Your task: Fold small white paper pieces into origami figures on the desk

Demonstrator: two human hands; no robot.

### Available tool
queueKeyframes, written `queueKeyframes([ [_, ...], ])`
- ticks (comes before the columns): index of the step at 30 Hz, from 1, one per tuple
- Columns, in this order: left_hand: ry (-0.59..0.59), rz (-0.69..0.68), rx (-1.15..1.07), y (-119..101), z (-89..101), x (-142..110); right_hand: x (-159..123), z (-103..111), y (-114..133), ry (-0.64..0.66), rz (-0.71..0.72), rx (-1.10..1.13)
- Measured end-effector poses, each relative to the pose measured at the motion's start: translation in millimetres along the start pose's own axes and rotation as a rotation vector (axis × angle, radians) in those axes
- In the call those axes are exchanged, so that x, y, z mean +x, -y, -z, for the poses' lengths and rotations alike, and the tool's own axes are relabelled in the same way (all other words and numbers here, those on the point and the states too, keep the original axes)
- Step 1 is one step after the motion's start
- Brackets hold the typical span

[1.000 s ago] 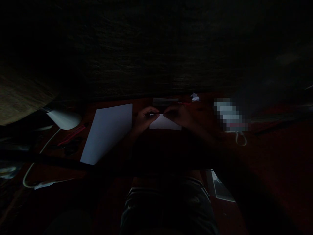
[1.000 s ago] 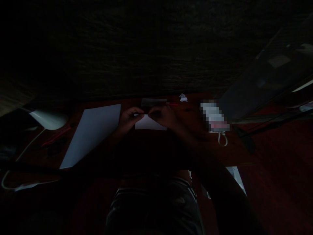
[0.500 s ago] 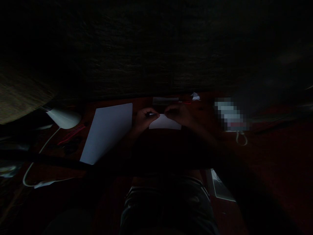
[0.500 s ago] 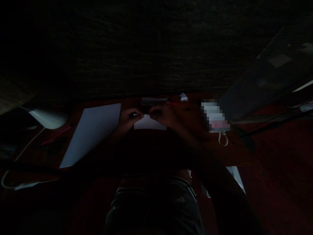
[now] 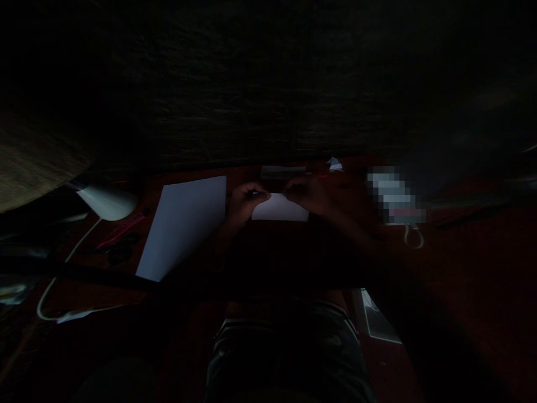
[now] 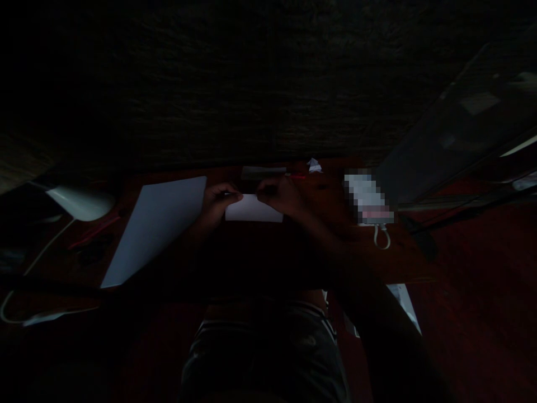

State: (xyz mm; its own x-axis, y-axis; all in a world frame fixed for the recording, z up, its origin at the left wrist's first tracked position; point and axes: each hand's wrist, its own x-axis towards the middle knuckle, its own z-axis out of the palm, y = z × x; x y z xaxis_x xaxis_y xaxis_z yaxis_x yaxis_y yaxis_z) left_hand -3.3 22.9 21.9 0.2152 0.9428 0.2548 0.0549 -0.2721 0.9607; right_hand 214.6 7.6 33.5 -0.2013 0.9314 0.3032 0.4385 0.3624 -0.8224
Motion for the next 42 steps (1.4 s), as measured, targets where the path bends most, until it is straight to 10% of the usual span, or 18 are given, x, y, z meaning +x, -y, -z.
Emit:
queueKeyframes([
  [23,-0.341,0.115,-0.164,12.7,33.3,24.4,5.6,33.8,-30.4,-0.189,-0.155,0.053],
  [42,0.107,0.147,-0.184,4.1,20.0,12.9,0.4,16.7,-19.8,0.015,-0.118,0.178],
])
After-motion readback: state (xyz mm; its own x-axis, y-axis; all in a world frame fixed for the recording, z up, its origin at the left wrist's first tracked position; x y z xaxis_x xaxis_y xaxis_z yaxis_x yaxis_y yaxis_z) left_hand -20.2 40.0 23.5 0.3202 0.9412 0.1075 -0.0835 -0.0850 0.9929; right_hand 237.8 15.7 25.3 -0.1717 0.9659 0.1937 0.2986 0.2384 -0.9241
